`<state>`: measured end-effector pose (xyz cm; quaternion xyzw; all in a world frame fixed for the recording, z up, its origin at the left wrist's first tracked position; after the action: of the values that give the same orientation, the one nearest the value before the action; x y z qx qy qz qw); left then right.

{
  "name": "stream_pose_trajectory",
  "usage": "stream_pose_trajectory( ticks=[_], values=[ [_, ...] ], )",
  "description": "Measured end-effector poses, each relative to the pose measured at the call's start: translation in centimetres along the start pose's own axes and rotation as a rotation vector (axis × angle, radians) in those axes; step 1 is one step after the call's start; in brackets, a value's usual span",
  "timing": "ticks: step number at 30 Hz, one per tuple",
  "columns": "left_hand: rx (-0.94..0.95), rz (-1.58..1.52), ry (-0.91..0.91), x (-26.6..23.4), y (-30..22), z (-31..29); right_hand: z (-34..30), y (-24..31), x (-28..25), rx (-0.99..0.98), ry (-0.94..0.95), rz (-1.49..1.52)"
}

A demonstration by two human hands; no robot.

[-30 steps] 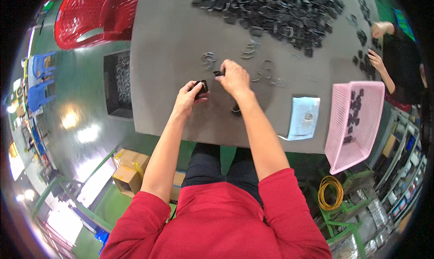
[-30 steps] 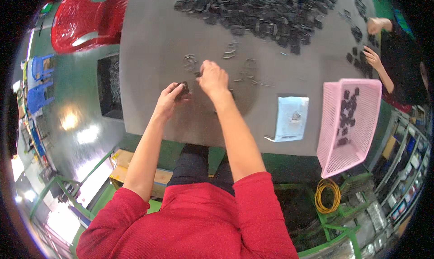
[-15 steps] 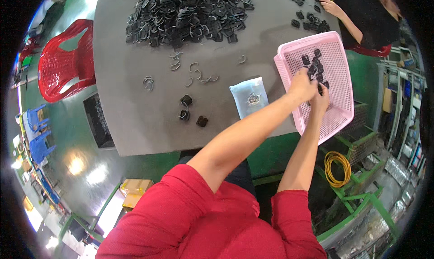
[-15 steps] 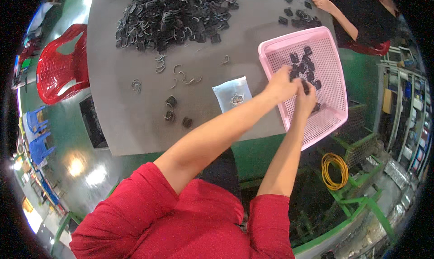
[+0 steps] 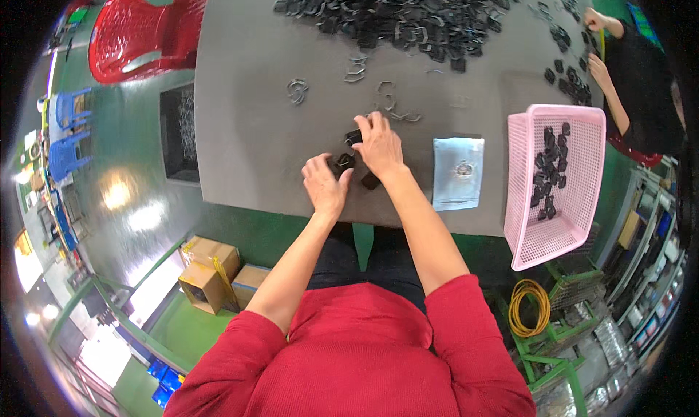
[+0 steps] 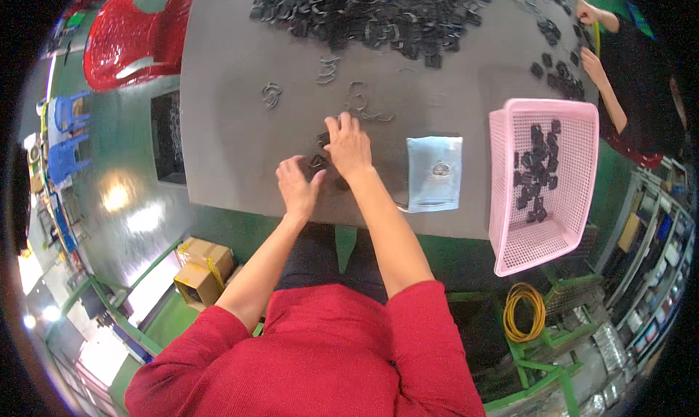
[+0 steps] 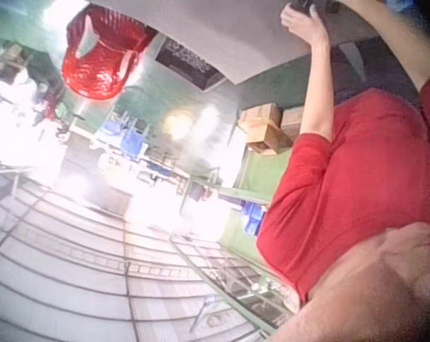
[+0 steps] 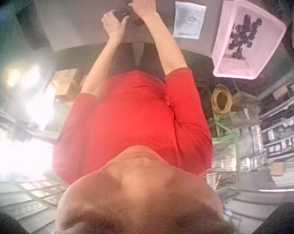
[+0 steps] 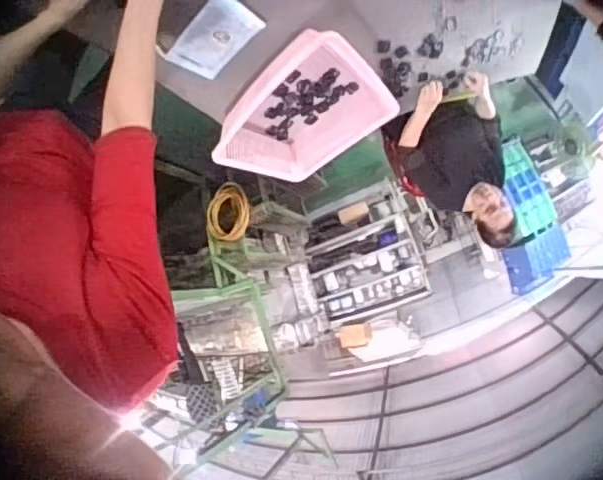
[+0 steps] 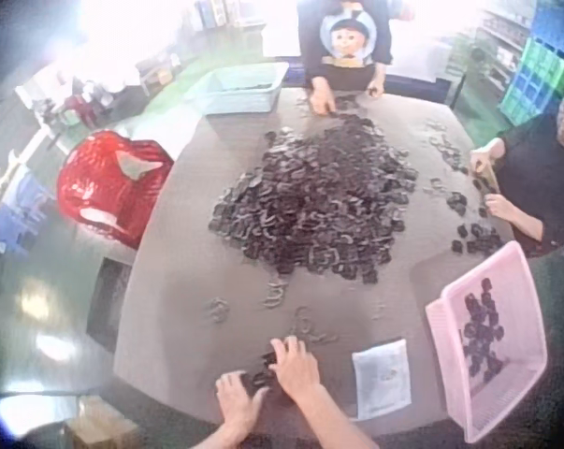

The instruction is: The person sorts through piles of black plastic buckles and metal hooks on a table, inserting a hook into each buckle by hand and placing the assembled items into a basket.

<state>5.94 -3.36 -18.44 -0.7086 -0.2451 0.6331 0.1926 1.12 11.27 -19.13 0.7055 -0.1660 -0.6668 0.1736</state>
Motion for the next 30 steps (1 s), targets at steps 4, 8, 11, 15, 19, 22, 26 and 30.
stream_pose_trajectory(
  ticks=[4,8,11,15,19,22,26,30],
  values=[
    [0.145,-0.079,0.128,1.1,1.7,1.9,1.8,0.0,0.5,0.071,0.046,-0.002],
    [-0.499,-0.948,0.397,-0.2,4.1,4.7,0.8,-1.4,-0.7,0.300,0.175,0.136],
    [-0.480,-0.700,0.538,-2.7,3.4,6.9,-0.2,-0.5,-0.2,0.213,0.001,0.004],
    [-0.238,-0.524,0.519,-3.5,4.1,7.4,0.8,-0.1,0.5,0.211,-0.013,-0.094],
    [-0.319,-0.512,0.479,-5.6,6.0,5.7,-1.6,-0.2,-1.6,0.356,0.239,0.311],
    [-0.394,-0.488,0.504,-4.7,7.2,3.8,-7.8,-0.2,1.1,0.323,0.282,0.192],
    [-0.437,-0.582,0.546,-3.1,6.9,1.9,-9.5,1.1,2.1,0.262,0.110,0.072],
    [-0.402,-0.441,0.455,-3.1,6.2,0.8,-9.2,1.8,1.5,0.284,0.090,-0.001]
  ],
)
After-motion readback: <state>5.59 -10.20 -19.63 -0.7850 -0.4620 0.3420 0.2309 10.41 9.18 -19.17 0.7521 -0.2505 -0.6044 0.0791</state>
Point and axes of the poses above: each hand's wrist, its own z-axis towards the middle knuckle, its own x-axis out of the palm, y = z × x, the point moved 2 cm from there along z, towards the middle knuckle, and after that the axes turned 12 degrees about -z, right-handed, at the moved point
